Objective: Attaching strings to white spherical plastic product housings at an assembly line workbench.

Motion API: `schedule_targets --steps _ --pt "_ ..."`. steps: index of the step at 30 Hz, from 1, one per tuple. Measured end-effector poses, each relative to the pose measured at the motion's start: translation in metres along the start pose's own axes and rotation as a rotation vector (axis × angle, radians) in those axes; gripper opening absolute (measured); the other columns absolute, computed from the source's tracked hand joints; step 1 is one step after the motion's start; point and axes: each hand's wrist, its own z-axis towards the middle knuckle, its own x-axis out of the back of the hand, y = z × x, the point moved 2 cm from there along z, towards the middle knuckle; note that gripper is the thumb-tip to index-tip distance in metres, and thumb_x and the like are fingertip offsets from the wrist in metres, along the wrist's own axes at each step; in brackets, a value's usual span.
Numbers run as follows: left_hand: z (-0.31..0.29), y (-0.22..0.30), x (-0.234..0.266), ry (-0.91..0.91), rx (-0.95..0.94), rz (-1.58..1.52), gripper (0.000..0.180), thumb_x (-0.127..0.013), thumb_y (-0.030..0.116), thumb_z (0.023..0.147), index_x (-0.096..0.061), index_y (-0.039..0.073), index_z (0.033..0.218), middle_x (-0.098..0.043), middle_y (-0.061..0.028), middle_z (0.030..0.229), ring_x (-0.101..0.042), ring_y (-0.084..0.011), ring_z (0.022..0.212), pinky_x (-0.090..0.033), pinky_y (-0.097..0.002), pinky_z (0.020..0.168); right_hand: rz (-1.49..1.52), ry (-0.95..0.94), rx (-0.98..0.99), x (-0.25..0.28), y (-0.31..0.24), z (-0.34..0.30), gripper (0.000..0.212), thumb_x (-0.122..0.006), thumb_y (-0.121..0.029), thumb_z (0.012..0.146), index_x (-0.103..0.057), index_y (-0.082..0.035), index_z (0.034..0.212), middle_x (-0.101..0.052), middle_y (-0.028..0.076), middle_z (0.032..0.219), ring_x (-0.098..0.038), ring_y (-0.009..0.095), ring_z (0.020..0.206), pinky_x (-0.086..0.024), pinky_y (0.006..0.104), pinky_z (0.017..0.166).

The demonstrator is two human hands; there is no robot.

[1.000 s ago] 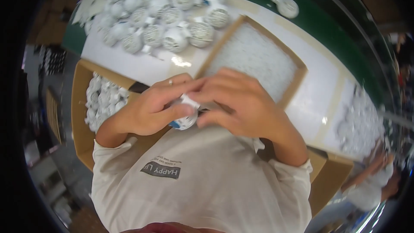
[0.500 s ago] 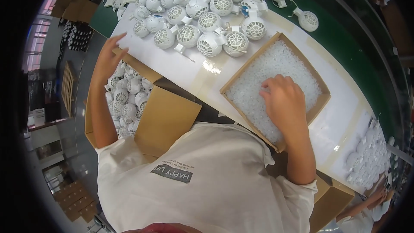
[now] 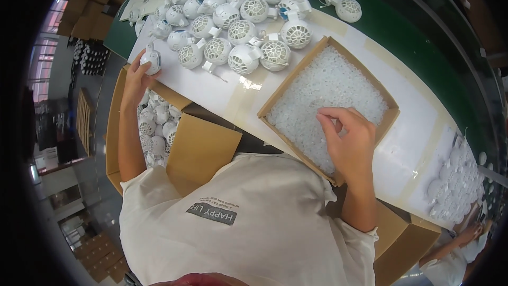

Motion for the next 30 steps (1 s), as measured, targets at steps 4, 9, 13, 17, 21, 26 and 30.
schedule_targets --steps 4,9,13,17,21,26,30 --pt "-0.038 0.011 -0.055 -0.202 -0.034 -0.482 0.065 -0.072 0.010 0.084 -0.044 0.006 0.143 -0.052 -0.0126 0.134 -0.061 -0.0265 0.116 -0.051 -0.0452 0.101 0.105 -0.025 -0.001 -0.001 -0.017 0.005 0.011 -0.067 0.004 0.086 -0.073 0.001 0.094 -0.073 0.006 0.082 -0.057 0.007 0.065 -0.042 0.0241 0.061" --pt "-0.081 0.052 -0.193 -0.601 -0.408 -0.148 0.079 -0.076 0.002 0.074 -0.041 0.012 0.144 -0.051 -0.0072 0.126 -0.059 -0.0225 0.110 -0.049 -0.0332 0.095 0.217 -0.143 0.055 0.013 -0.007 0.014 0.015 -0.066 0.005 0.088 -0.071 0.002 0.101 -0.074 0.011 0.096 -0.062 0.009 0.073 -0.044 0.0225 0.065" --pt "-0.100 0.086 -0.263 -0.688 -0.651 0.160 0.076 -0.075 0.000 0.070 -0.049 0.014 0.140 -0.052 -0.0078 0.120 -0.058 -0.0235 0.108 -0.049 -0.0324 0.091 0.458 -0.060 0.084 0.027 0.018 0.016 0.017 -0.065 0.006 0.090 -0.068 0.004 0.106 -0.073 0.015 0.102 -0.067 0.014 0.086 -0.050 0.0242 0.076" --pt "-0.107 0.093 -0.298 -0.766 -0.763 0.319 0.074 -0.075 -0.001 0.068 -0.055 0.013 0.138 -0.052 -0.0094 0.119 -0.057 -0.0249 0.108 -0.048 -0.0327 0.090 0.789 0.039 0.020 0.038 0.031 0.017 0.019 -0.064 0.006 0.091 -0.066 0.005 0.109 -0.073 0.015 0.103 -0.069 0.019 0.099 -0.054 0.0294 0.087" --pt "-0.111 0.093 -0.304 -0.821 -0.749 0.346 0.074 -0.075 0.000 0.069 -0.055 0.013 0.139 -0.052 -0.0096 0.119 -0.057 -0.0254 0.108 -0.048 -0.0326 0.091 0.736 -0.071 -0.048 0.040 0.031 0.020 0.019 -0.064 0.006 0.091 -0.066 0.006 0.110 -0.072 0.016 0.105 -0.068 0.021 0.105 -0.053 0.0326 0.095" --pt "-0.109 0.089 -0.294 -0.822 -0.736 0.323 0.075 -0.076 0.002 0.071 -0.054 0.013 0.141 -0.052 -0.0098 0.119 -0.057 -0.0252 0.108 -0.047 -0.0326 0.092 0.767 -0.159 -0.008 0.030 0.025 0.020 0.018 -0.065 0.006 0.090 -0.067 0.005 0.108 -0.072 0.016 0.104 -0.069 0.021 0.103 -0.054 0.0315 0.090" --pt "-0.103 0.087 -0.284 -0.780 -0.686 0.318 0.073 -0.077 0.003 0.071 -0.055 0.012 0.140 -0.053 -0.0110 0.119 -0.057 -0.0252 0.107 -0.047 -0.0331 0.091 0.637 -0.154 0.029 0.023 0.022 0.018 0.017 -0.068 0.003 0.088 -0.069 0.002 0.105 -0.074 0.011 0.100 -0.068 0.016 0.093 -0.052 0.0286 0.080"
